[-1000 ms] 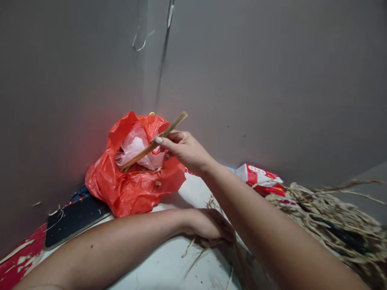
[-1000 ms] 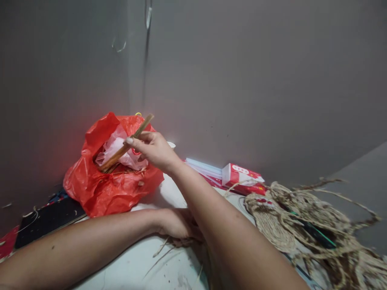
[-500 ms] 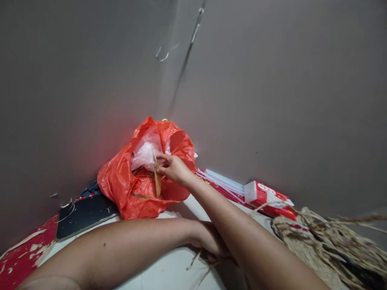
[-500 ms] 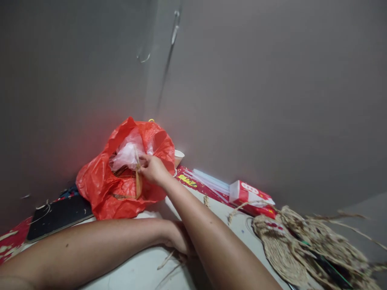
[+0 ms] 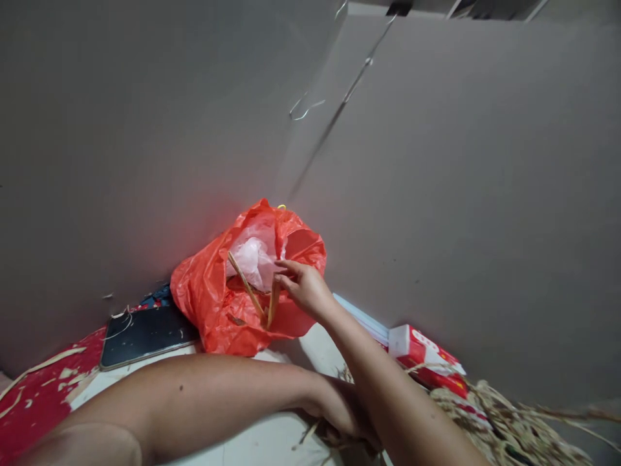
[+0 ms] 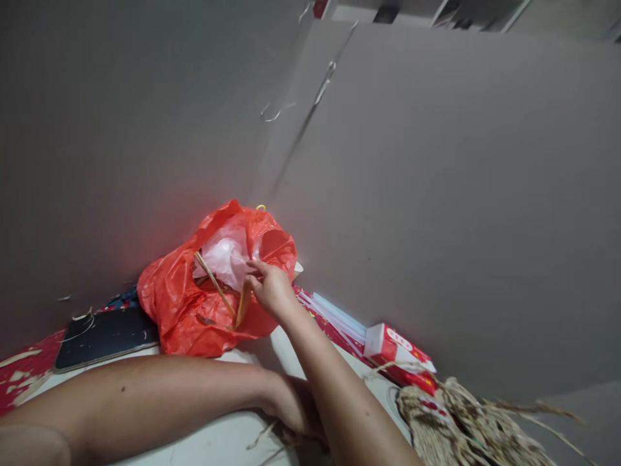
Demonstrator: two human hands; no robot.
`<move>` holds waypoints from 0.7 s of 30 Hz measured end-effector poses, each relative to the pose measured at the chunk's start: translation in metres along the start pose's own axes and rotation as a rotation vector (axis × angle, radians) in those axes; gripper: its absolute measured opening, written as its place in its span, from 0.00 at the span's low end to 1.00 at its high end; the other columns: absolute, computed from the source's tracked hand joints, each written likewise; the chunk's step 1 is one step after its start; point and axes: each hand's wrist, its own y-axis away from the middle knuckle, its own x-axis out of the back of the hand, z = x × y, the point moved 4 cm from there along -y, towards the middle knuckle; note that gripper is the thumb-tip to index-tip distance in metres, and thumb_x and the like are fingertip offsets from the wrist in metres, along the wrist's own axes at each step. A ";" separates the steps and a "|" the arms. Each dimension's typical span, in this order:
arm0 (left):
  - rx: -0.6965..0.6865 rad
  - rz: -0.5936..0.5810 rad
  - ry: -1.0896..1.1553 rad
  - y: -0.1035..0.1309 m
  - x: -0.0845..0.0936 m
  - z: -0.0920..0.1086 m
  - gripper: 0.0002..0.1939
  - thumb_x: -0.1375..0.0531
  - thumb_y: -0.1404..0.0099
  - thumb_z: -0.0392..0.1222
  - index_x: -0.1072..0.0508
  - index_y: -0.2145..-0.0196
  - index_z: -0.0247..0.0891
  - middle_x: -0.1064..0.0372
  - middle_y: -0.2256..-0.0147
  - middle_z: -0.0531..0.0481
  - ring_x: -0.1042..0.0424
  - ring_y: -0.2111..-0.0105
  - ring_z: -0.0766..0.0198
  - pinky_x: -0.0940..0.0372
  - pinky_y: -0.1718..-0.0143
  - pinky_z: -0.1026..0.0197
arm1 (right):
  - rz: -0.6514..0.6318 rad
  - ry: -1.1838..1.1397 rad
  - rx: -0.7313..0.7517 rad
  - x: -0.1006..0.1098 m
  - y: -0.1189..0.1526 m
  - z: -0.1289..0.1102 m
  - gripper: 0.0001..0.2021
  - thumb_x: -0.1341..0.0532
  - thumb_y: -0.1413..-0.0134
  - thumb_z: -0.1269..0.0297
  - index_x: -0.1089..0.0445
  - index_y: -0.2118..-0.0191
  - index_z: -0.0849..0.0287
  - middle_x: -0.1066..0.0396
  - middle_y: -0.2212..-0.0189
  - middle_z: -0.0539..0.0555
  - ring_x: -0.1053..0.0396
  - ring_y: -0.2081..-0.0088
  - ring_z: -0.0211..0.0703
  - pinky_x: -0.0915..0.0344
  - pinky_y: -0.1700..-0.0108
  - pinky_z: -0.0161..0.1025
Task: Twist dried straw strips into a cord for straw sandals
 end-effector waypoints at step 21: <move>-0.112 0.140 0.002 -0.001 0.002 0.011 0.05 0.39 0.44 0.34 0.30 0.77 0.33 0.35 0.80 0.53 0.35 0.81 0.67 0.38 0.80 0.64 | 0.009 0.451 0.096 0.013 0.041 -0.036 0.04 0.42 0.50 0.67 0.30 0.69 0.57 0.27 0.74 0.53 0.32 0.73 0.42 0.40 0.70 0.36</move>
